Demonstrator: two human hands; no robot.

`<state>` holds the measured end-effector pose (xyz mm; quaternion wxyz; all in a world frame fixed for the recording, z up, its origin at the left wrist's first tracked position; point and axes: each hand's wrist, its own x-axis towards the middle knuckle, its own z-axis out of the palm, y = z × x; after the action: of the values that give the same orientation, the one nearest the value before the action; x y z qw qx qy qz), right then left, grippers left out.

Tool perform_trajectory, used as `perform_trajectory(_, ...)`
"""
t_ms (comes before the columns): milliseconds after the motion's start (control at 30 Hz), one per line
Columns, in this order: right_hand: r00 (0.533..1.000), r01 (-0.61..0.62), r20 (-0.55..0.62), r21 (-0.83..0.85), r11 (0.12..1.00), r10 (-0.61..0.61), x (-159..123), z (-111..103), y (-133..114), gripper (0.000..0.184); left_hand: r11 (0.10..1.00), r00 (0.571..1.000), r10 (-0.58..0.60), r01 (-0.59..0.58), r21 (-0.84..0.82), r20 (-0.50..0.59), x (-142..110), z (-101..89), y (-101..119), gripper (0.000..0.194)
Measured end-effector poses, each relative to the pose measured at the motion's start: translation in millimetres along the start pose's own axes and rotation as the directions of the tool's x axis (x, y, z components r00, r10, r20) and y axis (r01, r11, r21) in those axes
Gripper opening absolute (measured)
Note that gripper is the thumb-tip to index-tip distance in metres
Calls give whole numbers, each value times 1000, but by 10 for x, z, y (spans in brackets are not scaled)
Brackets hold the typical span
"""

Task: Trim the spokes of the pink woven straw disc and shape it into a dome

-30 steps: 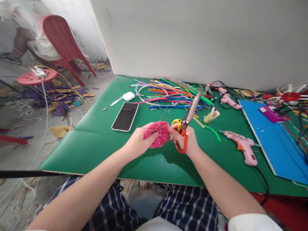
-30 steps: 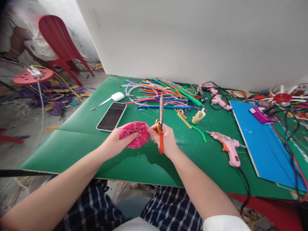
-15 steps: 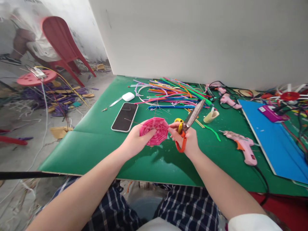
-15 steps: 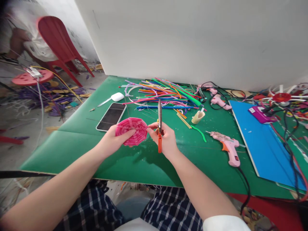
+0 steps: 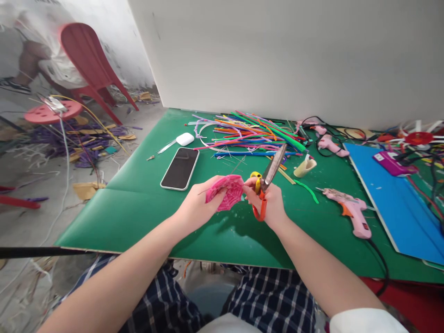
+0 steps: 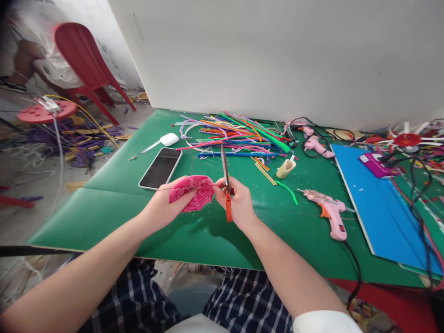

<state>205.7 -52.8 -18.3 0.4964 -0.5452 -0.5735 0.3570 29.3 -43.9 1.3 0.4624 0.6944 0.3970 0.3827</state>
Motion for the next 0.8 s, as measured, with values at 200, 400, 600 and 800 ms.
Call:
perform_trajectory(200,1000,17,21,26,1000,-18,-4,-5,28,17,994,998,-58,59,-94,11,8,-5,0,32)
perform_trajectory(400,1000,14,12,4,1000,-14,-5,-2,4,16,994,999,-41,43,-102,18,4,-3,7,32)
perform_trajectory(600,1000,-6,-15,-9,1000,6,-14,7,-55,17,1000,1000,7,-7,-3,2,-8,0,16,34)
perform_trajectory(800,1000,-11,-29,-15,1000,10,-22,10,-84,18,1000,1000,23,-23,20,-20,-7,26,3,36)
